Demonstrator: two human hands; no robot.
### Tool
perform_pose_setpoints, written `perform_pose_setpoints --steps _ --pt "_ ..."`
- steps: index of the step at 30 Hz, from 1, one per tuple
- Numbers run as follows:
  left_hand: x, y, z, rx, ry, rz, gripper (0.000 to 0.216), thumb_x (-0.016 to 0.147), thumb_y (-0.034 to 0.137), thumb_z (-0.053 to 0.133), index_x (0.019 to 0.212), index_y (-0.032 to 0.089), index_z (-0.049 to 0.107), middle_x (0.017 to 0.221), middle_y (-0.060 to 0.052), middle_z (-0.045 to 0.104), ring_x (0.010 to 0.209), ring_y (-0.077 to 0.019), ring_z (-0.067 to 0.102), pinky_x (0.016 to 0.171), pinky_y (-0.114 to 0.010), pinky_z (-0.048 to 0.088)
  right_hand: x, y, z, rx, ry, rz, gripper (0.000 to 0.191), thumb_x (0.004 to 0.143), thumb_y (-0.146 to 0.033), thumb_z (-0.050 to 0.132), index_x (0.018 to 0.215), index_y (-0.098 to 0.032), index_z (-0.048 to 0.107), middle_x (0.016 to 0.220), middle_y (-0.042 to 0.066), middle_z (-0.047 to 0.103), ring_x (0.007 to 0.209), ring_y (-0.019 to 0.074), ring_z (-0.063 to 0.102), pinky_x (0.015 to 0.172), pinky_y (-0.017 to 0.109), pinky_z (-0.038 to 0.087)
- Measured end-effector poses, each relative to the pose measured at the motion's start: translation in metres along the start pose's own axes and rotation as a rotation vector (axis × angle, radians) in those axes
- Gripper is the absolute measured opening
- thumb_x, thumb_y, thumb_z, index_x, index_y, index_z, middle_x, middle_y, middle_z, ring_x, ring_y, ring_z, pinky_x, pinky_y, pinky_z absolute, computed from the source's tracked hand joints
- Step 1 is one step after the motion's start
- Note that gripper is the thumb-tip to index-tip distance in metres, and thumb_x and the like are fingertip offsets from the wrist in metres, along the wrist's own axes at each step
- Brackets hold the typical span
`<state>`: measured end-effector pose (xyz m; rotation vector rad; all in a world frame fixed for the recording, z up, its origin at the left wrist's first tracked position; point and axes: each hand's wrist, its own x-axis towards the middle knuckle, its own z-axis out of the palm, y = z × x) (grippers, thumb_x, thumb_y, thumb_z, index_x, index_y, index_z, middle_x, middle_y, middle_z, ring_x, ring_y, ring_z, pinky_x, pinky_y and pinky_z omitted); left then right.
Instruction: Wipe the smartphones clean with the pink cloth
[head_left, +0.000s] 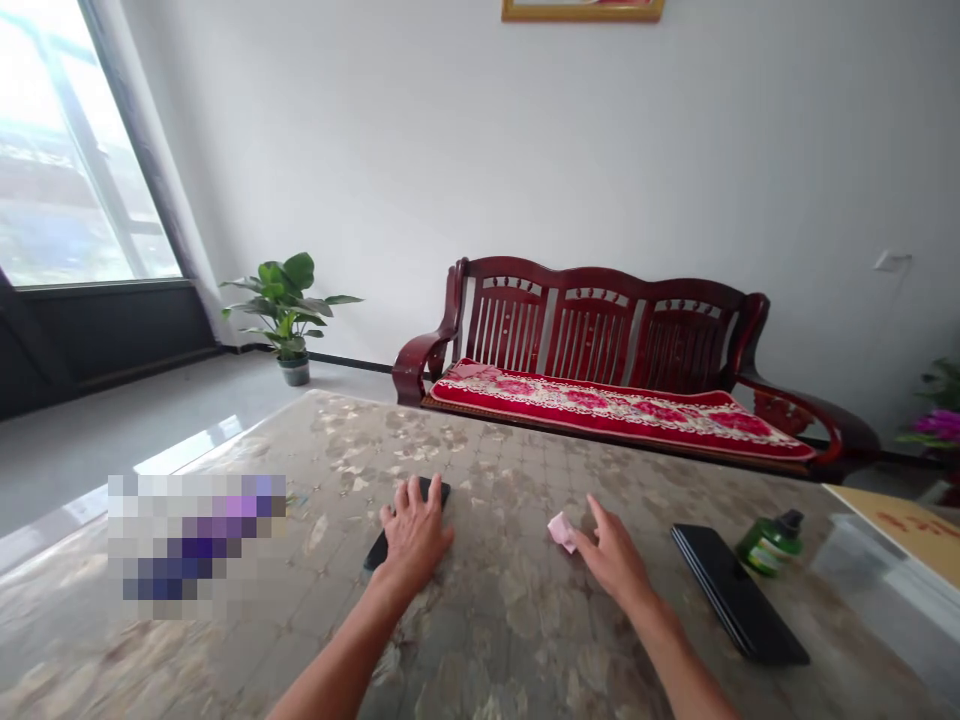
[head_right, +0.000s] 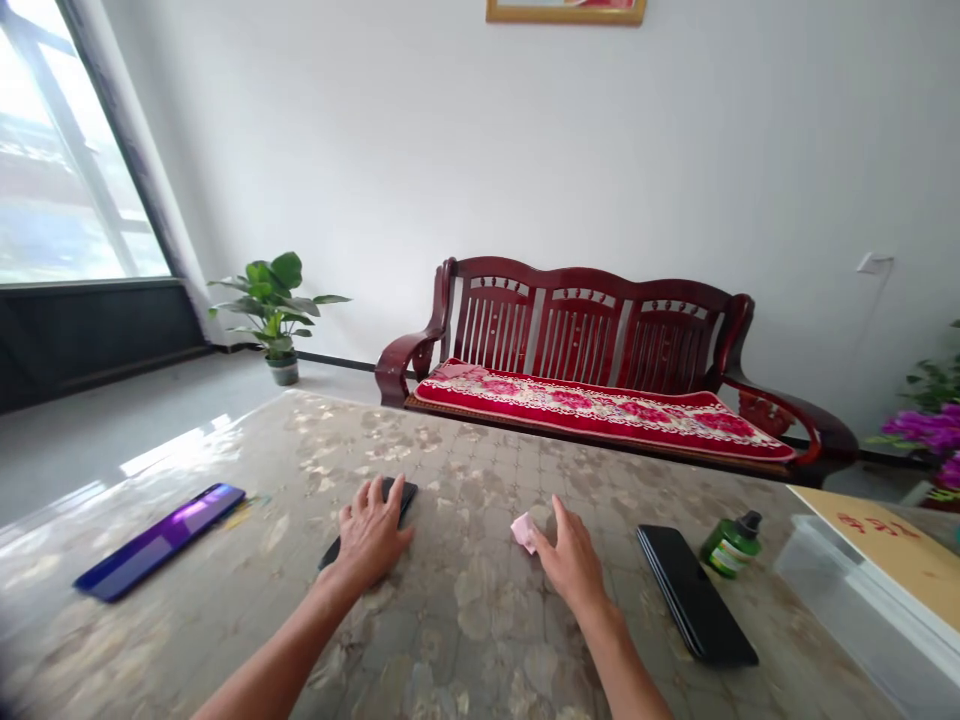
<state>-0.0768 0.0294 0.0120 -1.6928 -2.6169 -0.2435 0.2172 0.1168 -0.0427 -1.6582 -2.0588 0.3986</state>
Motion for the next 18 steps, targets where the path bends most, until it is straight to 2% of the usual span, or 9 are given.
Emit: perform_pose_setpoints --steps 3,6,9,12,18 --pt "0.008 -0.012 0.000 -0.017 -0.113 -0.065 0.080 0.075 0.030 0.063 0.148 0.022 0.029 0.146 -0.021 0.037 0.128 -0.0396 0.039 0.093 -0.052 0.039 0.002 -0.016 0.007 -0.061 0.009 -0.037 0.066 0.085 -0.044 0.050 0.144 -0.016 0.039 0.132 0.012 0.056 0.121 0.0280 0.052 0.099 0.036 0.042" --pt "0.012 -0.016 -0.001 -0.030 -0.154 -0.089 0.081 0.075 0.030 0.063 0.148 0.020 0.029 0.135 -0.021 0.047 0.118 -0.0379 0.048 0.086 -0.047 0.044 0.000 -0.025 0.014 -0.136 0.011 -0.081 0.060 0.083 -0.034 0.054 0.140 -0.017 0.046 0.128 0.011 0.059 0.118 0.0284 0.053 0.099 0.036 0.041" --pt "0.015 -0.018 -0.004 -0.029 -0.168 -0.089 0.083 0.071 0.030 0.067 0.146 0.022 0.032 0.129 -0.020 0.053 0.115 -0.0371 0.051 0.083 -0.044 0.045 -0.002 -0.023 0.023 -0.177 0.038 -0.139 0.046 0.086 -0.029 0.049 0.129 -0.017 0.057 0.124 0.010 0.061 0.110 0.0280 0.055 0.097 0.036 0.042" --pt "0.020 -0.025 -0.005 -0.027 -0.176 -0.063 0.086 0.067 0.028 0.069 0.145 0.024 0.033 0.126 -0.018 0.055 0.113 -0.0361 0.052 0.083 -0.042 0.046 -0.004 -0.016 0.029 -0.163 0.089 -0.187 0.040 0.089 -0.028 0.045 0.123 -0.017 0.062 0.121 0.011 0.062 0.106 0.0275 0.055 0.095 0.037 0.042" --pt "0.026 -0.065 -0.013 -0.011 -0.192 -0.033 0.089 0.064 0.029 0.070 0.145 0.025 0.034 0.127 -0.015 0.055 0.115 -0.0364 0.052 0.085 -0.042 0.046 -0.006 -0.010 0.032 -0.099 0.146 -0.215 0.036 0.089 -0.033 0.045 0.119 -0.020 0.062 0.114 0.010 0.065 0.102 0.0273 0.056 0.093 0.036 0.043"
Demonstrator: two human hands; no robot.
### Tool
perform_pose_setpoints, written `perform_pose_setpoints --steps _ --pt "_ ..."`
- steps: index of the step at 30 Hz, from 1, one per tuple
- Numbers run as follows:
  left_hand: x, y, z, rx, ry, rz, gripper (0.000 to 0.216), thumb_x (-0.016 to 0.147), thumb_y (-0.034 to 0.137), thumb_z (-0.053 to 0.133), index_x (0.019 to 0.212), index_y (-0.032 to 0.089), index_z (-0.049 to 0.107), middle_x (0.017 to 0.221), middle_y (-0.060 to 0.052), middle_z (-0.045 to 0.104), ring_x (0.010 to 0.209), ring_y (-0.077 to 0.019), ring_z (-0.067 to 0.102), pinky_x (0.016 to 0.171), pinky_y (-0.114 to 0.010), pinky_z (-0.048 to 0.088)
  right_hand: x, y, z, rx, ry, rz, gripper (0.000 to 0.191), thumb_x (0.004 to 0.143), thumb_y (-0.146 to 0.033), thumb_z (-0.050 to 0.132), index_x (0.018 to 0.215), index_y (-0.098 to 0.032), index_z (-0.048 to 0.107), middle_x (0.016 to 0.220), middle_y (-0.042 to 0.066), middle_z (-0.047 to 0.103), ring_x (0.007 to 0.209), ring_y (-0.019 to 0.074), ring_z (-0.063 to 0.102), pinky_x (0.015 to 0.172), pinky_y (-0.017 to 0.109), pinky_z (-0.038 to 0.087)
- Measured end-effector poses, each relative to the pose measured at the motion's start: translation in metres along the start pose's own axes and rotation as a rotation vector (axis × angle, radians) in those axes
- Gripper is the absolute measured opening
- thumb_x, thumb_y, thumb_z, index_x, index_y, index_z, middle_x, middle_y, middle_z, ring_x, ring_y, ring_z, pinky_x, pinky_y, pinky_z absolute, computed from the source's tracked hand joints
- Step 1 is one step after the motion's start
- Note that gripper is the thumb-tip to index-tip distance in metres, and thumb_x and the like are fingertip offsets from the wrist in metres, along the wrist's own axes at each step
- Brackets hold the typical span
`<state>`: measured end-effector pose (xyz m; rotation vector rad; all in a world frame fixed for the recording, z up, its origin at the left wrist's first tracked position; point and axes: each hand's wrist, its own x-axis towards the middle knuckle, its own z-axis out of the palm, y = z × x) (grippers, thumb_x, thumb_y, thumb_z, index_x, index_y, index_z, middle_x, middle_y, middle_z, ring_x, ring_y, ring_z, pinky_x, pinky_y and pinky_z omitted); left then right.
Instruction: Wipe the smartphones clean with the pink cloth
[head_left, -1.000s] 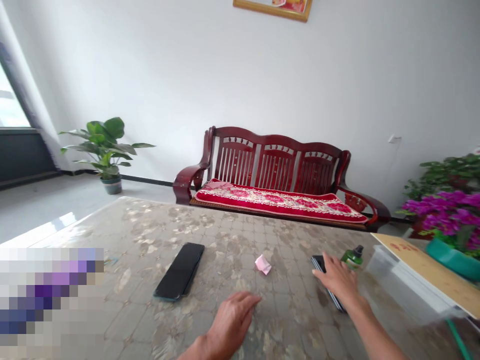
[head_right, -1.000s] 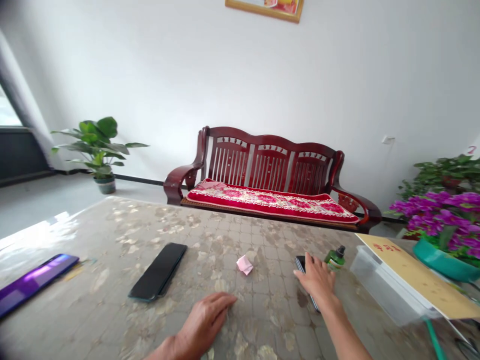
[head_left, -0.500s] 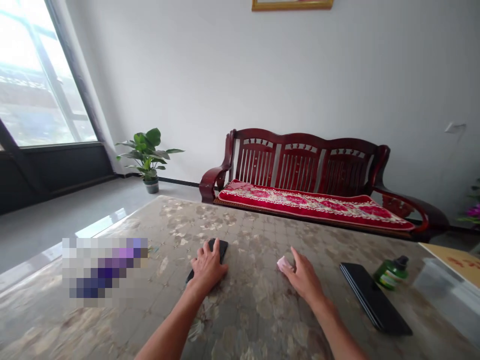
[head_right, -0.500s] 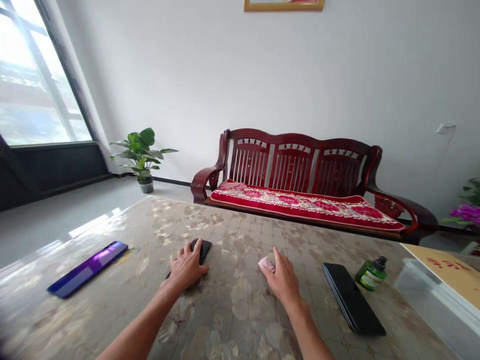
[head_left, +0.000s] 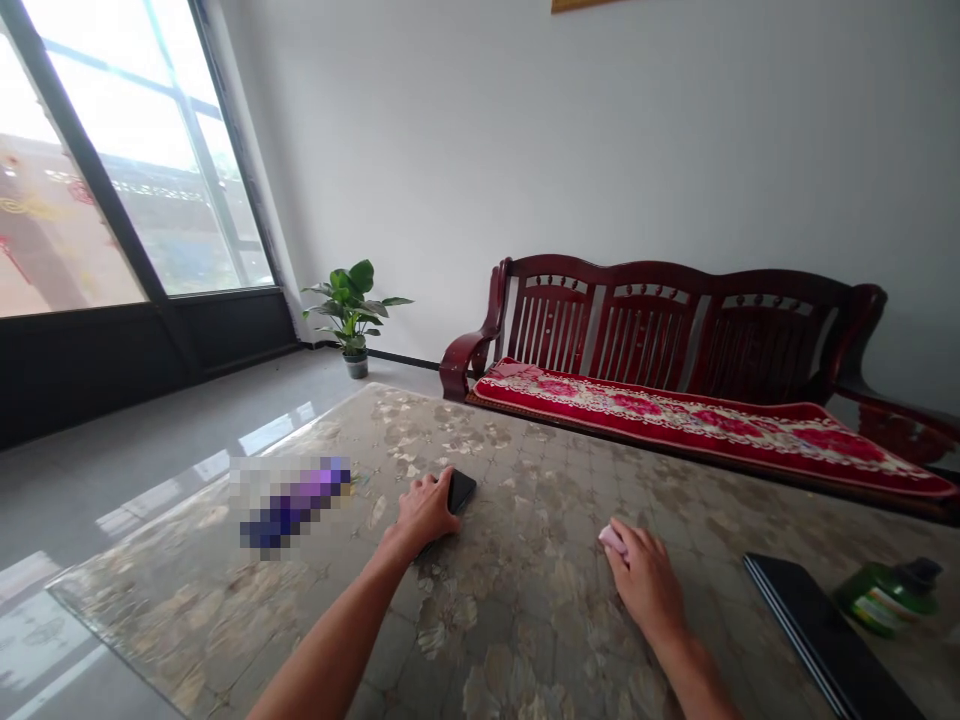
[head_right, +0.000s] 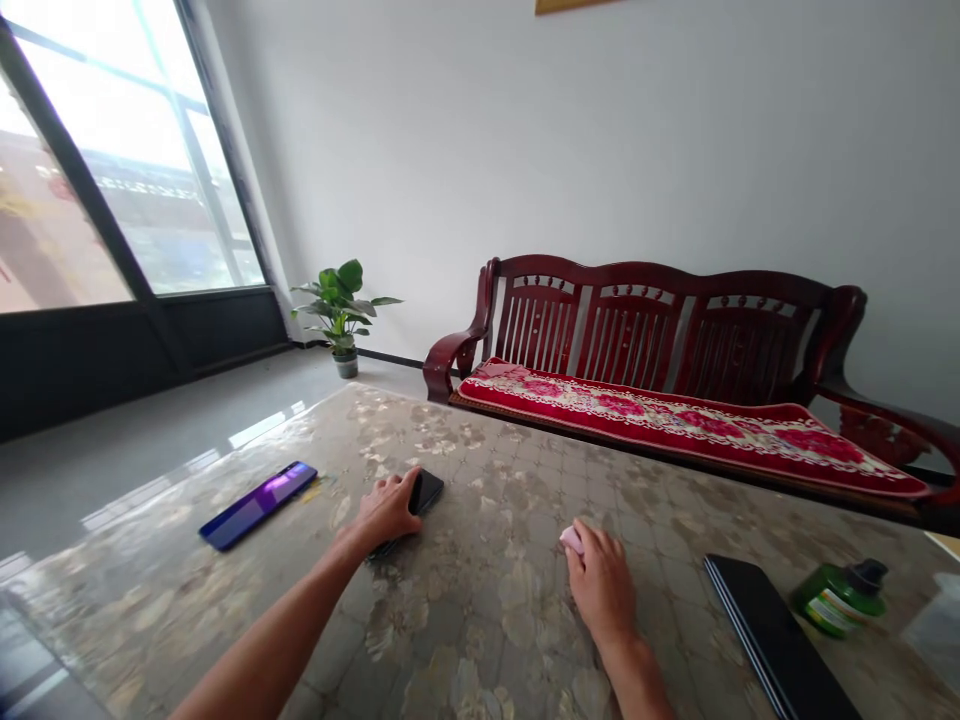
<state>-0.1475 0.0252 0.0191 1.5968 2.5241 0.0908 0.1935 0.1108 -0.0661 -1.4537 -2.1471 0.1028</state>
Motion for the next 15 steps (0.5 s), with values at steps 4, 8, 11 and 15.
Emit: perform_pose_setpoints --steps 4,8,11,15 --pt "0.000 -0.022 -0.007 0.002 -0.009 0.003 0.083 0.067 0.028 0.067 0.143 0.027 0.035 0.129 -0.012 0.054 0.116 -0.0340 0.052 0.083 -0.039 0.047 -0.001 -0.001 0.001 -0.003 0.059 -0.010 0.037 0.089 -0.037 0.048 0.118 -0.019 0.061 0.111 0.011 0.066 0.100 0.0278 0.057 0.089 0.037 0.044" --pt "0.001 -0.029 -0.008 -0.005 -0.021 0.010 0.084 0.068 0.029 0.067 0.144 0.029 0.032 0.131 -0.010 0.055 0.118 -0.0325 0.052 0.082 -0.036 0.048 -0.002 0.004 0.005 0.010 0.103 -0.054 0.029 0.086 -0.036 0.050 0.105 -0.021 0.067 0.099 0.009 0.069 0.091 0.0265 0.059 0.083 0.037 0.045" --pt "0.001 -0.028 -0.008 -0.013 -0.021 0.011 0.084 0.069 0.029 0.067 0.145 0.029 0.031 0.132 -0.009 0.055 0.118 -0.0326 0.051 0.082 -0.036 0.047 -0.003 0.007 0.006 0.062 0.118 -0.085 0.028 0.085 -0.030 0.047 0.101 -0.023 0.069 0.098 0.007 0.070 0.088 0.0247 0.059 0.081 0.036 0.045" --pt "-0.003 -0.025 -0.008 -0.024 0.005 0.000 0.083 0.069 0.026 0.066 0.145 0.027 0.031 0.130 -0.010 0.057 0.116 -0.0333 0.053 0.082 -0.037 0.046 -0.003 0.006 0.003 0.173 0.121 -0.032 0.031 0.087 -0.032 0.043 0.097 -0.023 0.071 0.096 0.008 0.072 0.089 0.0256 0.061 0.082 0.037 0.046"
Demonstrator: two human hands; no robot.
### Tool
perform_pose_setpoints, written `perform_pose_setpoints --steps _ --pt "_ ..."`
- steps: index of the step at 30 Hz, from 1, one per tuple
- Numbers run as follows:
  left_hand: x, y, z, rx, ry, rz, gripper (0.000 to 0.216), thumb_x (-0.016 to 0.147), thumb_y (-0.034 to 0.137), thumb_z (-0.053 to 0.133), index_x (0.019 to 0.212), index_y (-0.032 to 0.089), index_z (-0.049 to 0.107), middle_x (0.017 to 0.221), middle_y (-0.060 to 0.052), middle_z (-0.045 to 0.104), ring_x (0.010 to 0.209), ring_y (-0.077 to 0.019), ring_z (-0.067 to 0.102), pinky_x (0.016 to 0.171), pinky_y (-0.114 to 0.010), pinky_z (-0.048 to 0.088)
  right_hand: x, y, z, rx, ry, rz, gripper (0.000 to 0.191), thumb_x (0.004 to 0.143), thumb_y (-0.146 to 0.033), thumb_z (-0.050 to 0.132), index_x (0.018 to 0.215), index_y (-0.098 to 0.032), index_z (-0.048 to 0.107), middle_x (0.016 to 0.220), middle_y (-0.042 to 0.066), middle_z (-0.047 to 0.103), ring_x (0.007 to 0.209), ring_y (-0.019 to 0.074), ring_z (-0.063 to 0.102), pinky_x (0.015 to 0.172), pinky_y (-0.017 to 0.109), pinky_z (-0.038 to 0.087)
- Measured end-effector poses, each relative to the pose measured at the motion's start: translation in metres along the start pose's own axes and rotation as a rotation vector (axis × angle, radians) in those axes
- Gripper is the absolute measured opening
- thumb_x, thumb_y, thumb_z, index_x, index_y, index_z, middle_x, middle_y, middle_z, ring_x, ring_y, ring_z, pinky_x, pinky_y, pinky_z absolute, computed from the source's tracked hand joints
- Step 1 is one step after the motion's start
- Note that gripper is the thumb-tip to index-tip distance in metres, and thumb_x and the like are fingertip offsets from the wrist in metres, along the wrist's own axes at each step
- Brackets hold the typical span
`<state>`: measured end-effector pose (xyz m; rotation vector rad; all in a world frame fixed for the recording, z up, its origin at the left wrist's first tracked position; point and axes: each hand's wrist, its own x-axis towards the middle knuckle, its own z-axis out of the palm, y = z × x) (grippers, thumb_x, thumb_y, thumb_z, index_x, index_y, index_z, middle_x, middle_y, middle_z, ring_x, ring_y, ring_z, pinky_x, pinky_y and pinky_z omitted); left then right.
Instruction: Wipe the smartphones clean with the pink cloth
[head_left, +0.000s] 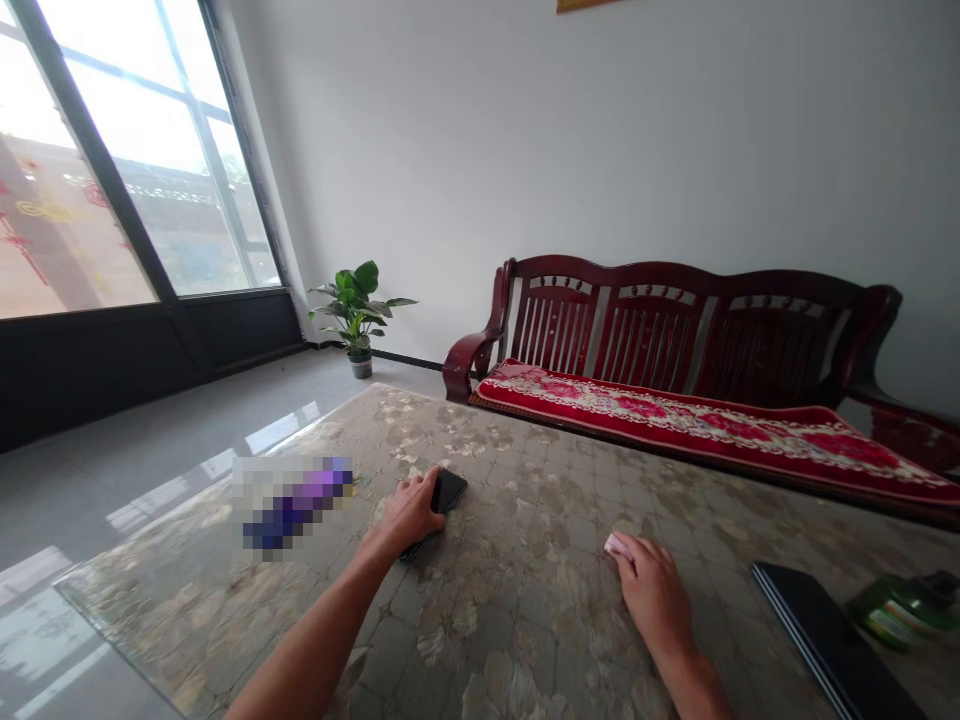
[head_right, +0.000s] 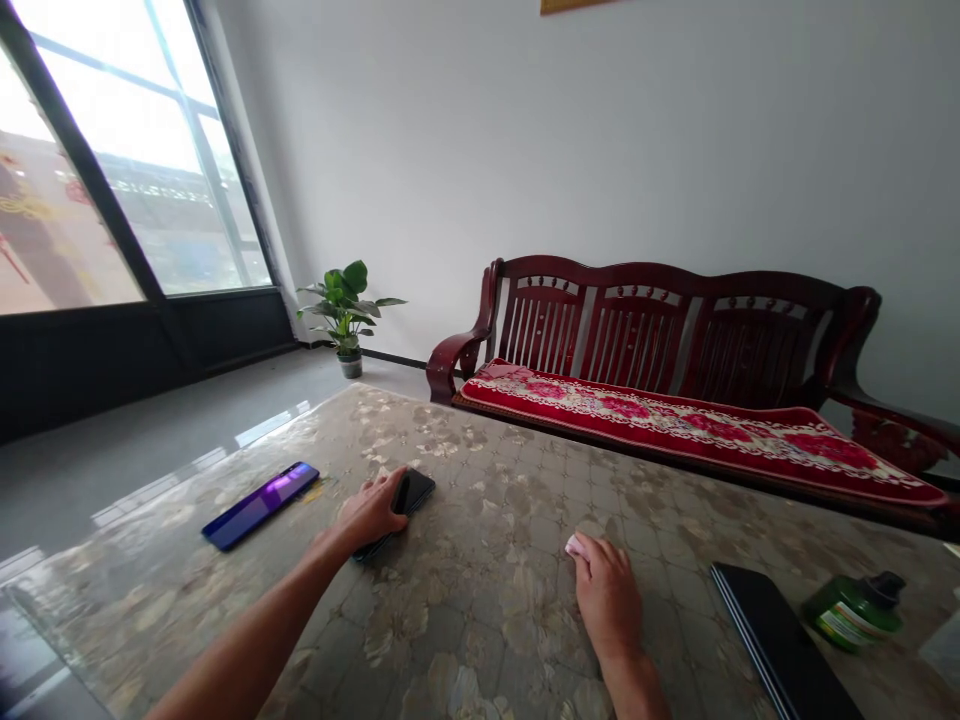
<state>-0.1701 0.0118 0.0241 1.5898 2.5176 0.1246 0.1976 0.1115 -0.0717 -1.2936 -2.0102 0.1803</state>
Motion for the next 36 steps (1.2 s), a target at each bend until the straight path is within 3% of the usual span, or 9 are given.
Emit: perform_pose_setpoints --steps 4,8,11,15,21,29,33,36 --pt "-0.006 0.009 -0.002 -0.009 0.066 0.007 0.083 0.070 0.022 0.064 0.146 0.023 0.030 0.130 -0.011 0.056 0.116 -0.0340 0.051 0.085 -0.039 0.044 0.002 -0.003 -0.003 0.161 0.007 0.131 0.035 0.086 -0.045 0.047 0.094 -0.023 0.072 0.097 0.009 0.074 0.094 0.0267 0.064 0.085 0.038 0.047" --pt "-0.012 0.034 0.002 -0.049 0.109 0.064 0.085 0.071 0.027 0.064 0.147 0.022 0.027 0.129 -0.009 0.058 0.115 -0.0305 0.052 0.089 -0.035 0.042 0.004 0.002 -0.002 0.341 0.020 0.306 0.044 0.081 -0.057 0.052 0.096 -0.021 0.073 0.100 0.010 0.074 0.094 0.0277 0.067 0.084 0.037 0.050" --pt "-0.019 0.067 0.012 -0.162 0.107 0.184 0.089 0.067 0.026 0.066 0.147 0.021 0.027 0.129 -0.008 0.059 0.112 -0.0293 0.054 0.091 -0.033 0.041 0.004 0.007 0.000 0.436 0.100 0.409 0.054 0.077 -0.061 0.052 0.102 -0.018 0.072 0.104 0.013 0.074 0.097 0.0302 0.067 0.083 0.038 0.052" --pt "-0.028 0.122 0.029 -0.219 0.055 0.320 0.087 0.065 0.025 0.065 0.145 0.017 0.033 0.125 -0.010 0.060 0.110 -0.0302 0.054 0.092 -0.034 0.041 0.005 0.008 -0.001 0.551 0.235 0.440 0.057 0.076 -0.057 0.054 0.112 -0.015 0.068 0.113 0.015 0.071 0.104 0.0299 0.065 0.089 0.038 0.050" --pt "-0.034 0.180 0.047 -0.161 0.050 0.315 0.086 0.063 0.021 0.062 0.145 0.018 0.034 0.124 -0.012 0.057 0.111 -0.0325 0.052 0.089 -0.038 0.041 0.006 -0.002 -0.009 0.664 0.266 0.459 0.055 0.076 -0.056 0.060 0.112 -0.015 0.067 0.109 0.013 0.071 0.093 0.0269 0.067 0.076 0.034 0.054" --pt "-0.033 0.203 0.055 -0.083 0.046 0.221 0.080 0.068 0.019 0.063 0.143 0.021 0.035 0.126 -0.013 0.052 0.109 -0.0314 0.053 0.085 -0.038 0.042 0.008 -0.008 -0.010 0.735 0.199 0.485 0.057 0.073 -0.063 0.062 0.104 -0.015 0.072 0.090 0.011 0.074 0.064 0.0205 0.064 0.047 0.026 0.047" --pt "-0.034 0.210 0.054 -0.047 0.037 0.203 0.055 0.070 0.021 0.064 0.124 0.019 0.053 0.123 -0.014 0.051 0.107 -0.0326 0.053 0.083 -0.040 0.044 0.008 -0.010 -0.010 0.772 0.156 0.491 0.058 0.074 -0.064 0.062 0.101 -0.014 0.073 0.088 0.011 0.074 0.058 0.0187 0.061 0.044 0.025 0.046" --pt "-0.035 0.217 0.055 -0.048 0.030 0.207 0.047 0.072 0.024 0.065 0.118 0.018 0.057 0.121 -0.015 0.051 0.108 -0.0337 0.052 0.081 -0.042 0.045 0.008 -0.010 -0.009 0.784 0.157 0.480 0.056 0.074 -0.064 0.062 0.100 -0.015 0.074 0.090 0.011 0.075 0.059 0.0192 0.062 0.047 0.026 0.048"
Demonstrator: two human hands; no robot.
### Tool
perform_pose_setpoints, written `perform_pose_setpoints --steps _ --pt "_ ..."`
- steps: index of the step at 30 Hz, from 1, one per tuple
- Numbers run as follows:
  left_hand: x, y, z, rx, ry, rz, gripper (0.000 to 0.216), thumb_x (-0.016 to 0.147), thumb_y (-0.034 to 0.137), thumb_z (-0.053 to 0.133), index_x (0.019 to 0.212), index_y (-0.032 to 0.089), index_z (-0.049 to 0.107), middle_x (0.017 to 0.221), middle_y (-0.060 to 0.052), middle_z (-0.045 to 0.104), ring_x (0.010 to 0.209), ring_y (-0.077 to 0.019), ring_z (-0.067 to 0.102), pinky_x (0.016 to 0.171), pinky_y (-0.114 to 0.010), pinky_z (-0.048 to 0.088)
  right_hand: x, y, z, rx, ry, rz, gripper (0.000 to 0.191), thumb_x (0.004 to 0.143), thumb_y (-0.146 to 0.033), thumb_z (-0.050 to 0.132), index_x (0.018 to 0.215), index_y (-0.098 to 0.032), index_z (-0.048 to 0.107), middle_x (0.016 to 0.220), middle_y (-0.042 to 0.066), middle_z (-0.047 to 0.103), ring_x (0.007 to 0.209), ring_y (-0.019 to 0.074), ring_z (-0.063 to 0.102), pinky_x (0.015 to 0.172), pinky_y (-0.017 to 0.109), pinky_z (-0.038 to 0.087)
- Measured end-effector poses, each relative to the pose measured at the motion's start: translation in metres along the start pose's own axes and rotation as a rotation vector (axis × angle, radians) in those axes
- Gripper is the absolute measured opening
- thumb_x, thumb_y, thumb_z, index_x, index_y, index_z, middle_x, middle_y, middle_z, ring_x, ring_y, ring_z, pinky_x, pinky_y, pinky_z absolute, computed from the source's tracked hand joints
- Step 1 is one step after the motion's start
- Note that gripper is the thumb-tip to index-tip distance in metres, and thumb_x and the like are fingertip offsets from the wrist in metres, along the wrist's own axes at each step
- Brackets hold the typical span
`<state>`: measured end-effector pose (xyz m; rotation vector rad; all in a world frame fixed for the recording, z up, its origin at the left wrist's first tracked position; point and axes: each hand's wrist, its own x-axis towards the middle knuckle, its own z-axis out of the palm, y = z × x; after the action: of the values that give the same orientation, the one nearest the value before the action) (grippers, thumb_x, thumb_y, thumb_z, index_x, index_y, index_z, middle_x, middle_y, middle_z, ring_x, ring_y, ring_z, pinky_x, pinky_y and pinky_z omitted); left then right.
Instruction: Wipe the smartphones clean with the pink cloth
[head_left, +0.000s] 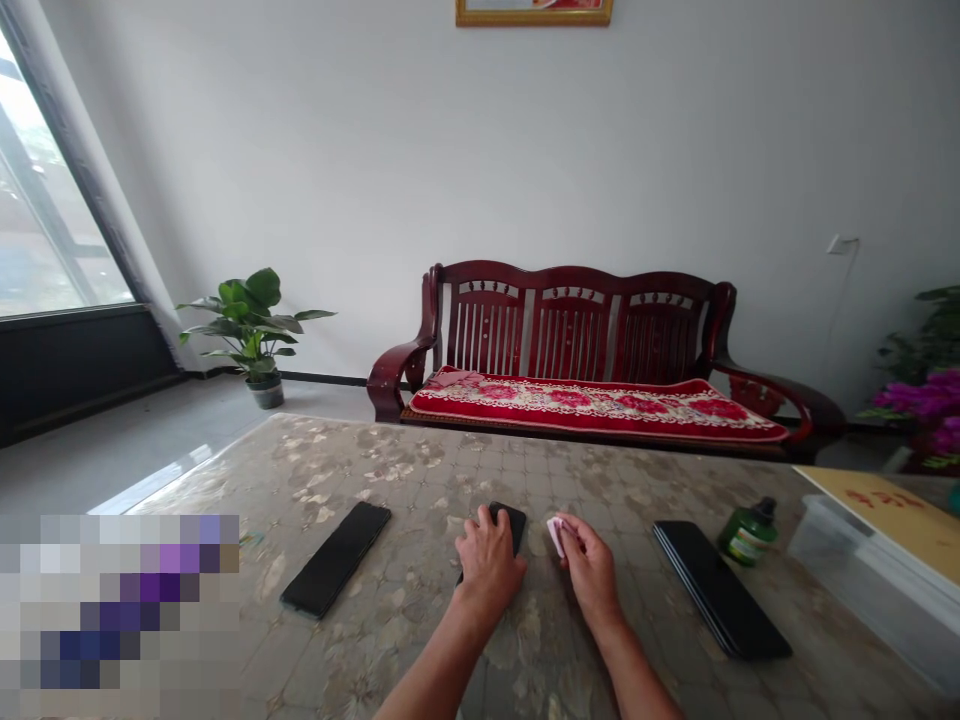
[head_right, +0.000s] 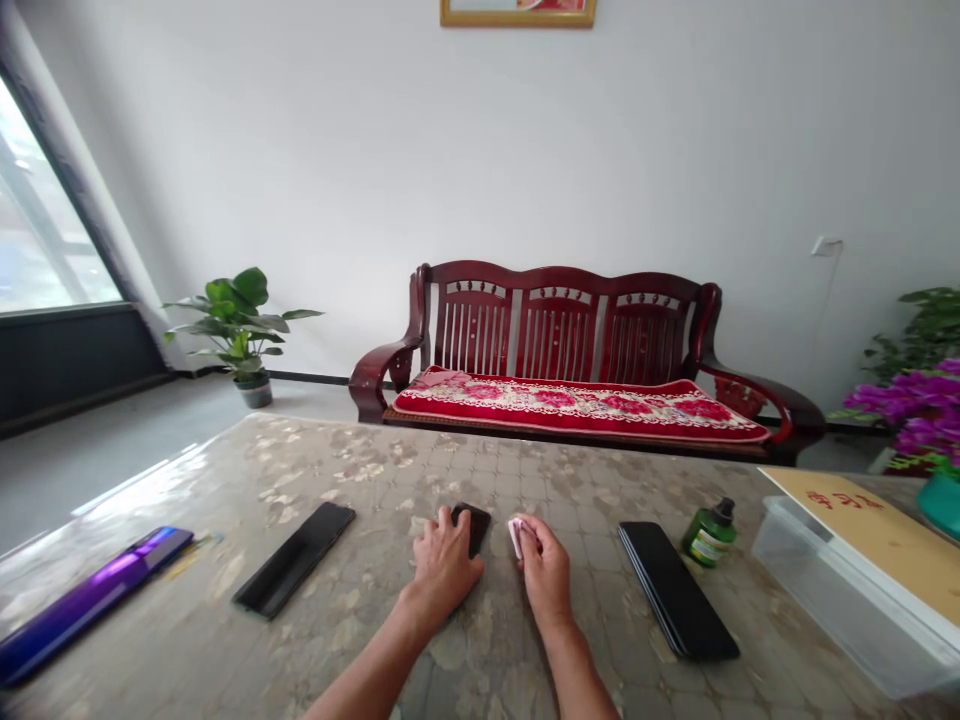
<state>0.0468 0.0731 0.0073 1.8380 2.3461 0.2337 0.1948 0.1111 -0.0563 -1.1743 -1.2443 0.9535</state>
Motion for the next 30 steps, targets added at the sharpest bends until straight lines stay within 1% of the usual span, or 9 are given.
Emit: perform_pose_setpoints --steps 8,11,14,16,19,21,23,26,30 --pt "0.001 0.020 0.003 -0.038 -0.030 0.039 0.055 0.076 0.032 0.069 0.127 0.017 0.053 0.125 -0.018 0.050 0.113 -0.0373 0.049 0.080 -0.044 0.048 0.001 -0.002 -0.004 -0.025 0.015 -0.041 0.056 0.075 -0.066 0.062 0.098 -0.016 0.074 0.096 0.012 0.075 0.080 0.0261 0.069 0.067 0.032 0.055" --pt "-0.001 0.019 -0.002 -0.062 -0.056 0.084 0.055 0.079 0.035 0.069 0.128 0.016 0.054 0.128 -0.019 0.050 0.114 -0.0382 0.050 0.081 -0.045 0.049 0.000 -0.003 -0.005 -0.023 0.031 -0.038 0.056 0.075 -0.066 0.062 0.097 -0.016 0.074 0.098 0.013 0.074 0.082 0.0264 0.069 0.069 0.032 0.055" --pt "-0.005 0.000 -0.008 -0.108 -0.091 0.192 0.045 0.083 0.038 0.066 0.123 0.019 0.059 0.129 -0.014 0.053 0.115 -0.0324 0.053 0.091 -0.041 0.047 0.000 -0.004 -0.005 -0.016 0.054 -0.027 0.057 0.074 -0.066 0.062 0.097 -0.015 0.074 0.094 0.013 0.074 0.079 0.0253 0.068 0.066 0.032 0.054" --pt "-0.009 -0.021 -0.008 -0.192 -0.120 0.340 0.045 0.082 0.035 0.067 0.125 0.021 0.060 0.135 -0.011 0.052 0.120 -0.0286 0.051 0.101 -0.037 0.042 -0.002 -0.006 -0.004 -0.015 0.057 -0.009 0.057 0.075 -0.065 0.062 0.098 -0.014 0.074 0.090 0.012 0.074 0.075 0.0241 0.067 0.062 0.030 0.053" --pt "-0.015 -0.054 -0.002 -0.313 -0.127 0.520 0.053 0.078 0.029 0.070 0.129 0.022 0.059 0.143 -0.010 0.047 0.131 -0.0289 0.042 0.109 -0.039 0.036 -0.004 -0.011 -0.004 -0.008 0.030 0.020 0.058 0.075 -0.065 0.062 0.099 -0.014 0.074 0.086 0.010 0.074 0.070 0.0221 0.065 0.058 0.028 0.051" --pt "-0.019 -0.069 0.003 -0.322 -0.183 0.639 0.060 0.073 0.029 0.074 0.131 0.024 0.059 0.147 -0.009 0.044 0.135 -0.0320 0.036 0.112 -0.044 0.032 -0.004 -0.014 -0.005 -0.002 0.013 0.036 0.057 0.075 -0.064 0.063 0.100 -0.013 0.074 0.086 0.010 0.074 0.068 0.0210 0.065 0.056 0.027 0.051" --pt "-0.023 -0.076 0.007 -0.343 -0.194 0.714 0.058 0.074 0.024 0.071 0.131 0.027 0.059 0.147 -0.007 0.045 0.136 -0.0312 0.035 0.112 -0.044 0.032 -0.004 -0.015 -0.005 -0.004 0.006 0.035 0.056 0.075 -0.063 0.063 0.099 -0.013 0.074 0.091 0.011 0.073 0.069 0.0209 0.065 0.056 0.027 0.051" --pt "-0.026 -0.074 0.012 -0.380 -0.130 0.741 0.053 0.074 0.017 0.067 0.126 0.030 0.063 0.142 -0.004 0.050 0.130 -0.0287 0.041 0.108 -0.041 0.036 -0.002 -0.014 -0.006 -0.056 -0.016 -0.032 0.051 0.079 -0.059 0.061 0.098 -0.015 0.075 0.099 0.013 0.072 0.075 0.0228 0.066 0.059 0.029 0.053" --pt "-0.027 -0.067 0.021 -0.389 -0.053 0.722 0.052 0.073 0.015 0.067 0.123 0.029 0.065 0.138 -0.005 0.054 0.121 -0.0282 0.046 0.104 -0.039 0.040 -0.002 -0.011 -0.003 -0.271 -0.071 -0.223 0.034 0.084 -0.046 0.058 0.097 -0.019 0.076 0.101 0.011 0.068 0.093 0.0240 0.065 0.082 0.034 0.055"
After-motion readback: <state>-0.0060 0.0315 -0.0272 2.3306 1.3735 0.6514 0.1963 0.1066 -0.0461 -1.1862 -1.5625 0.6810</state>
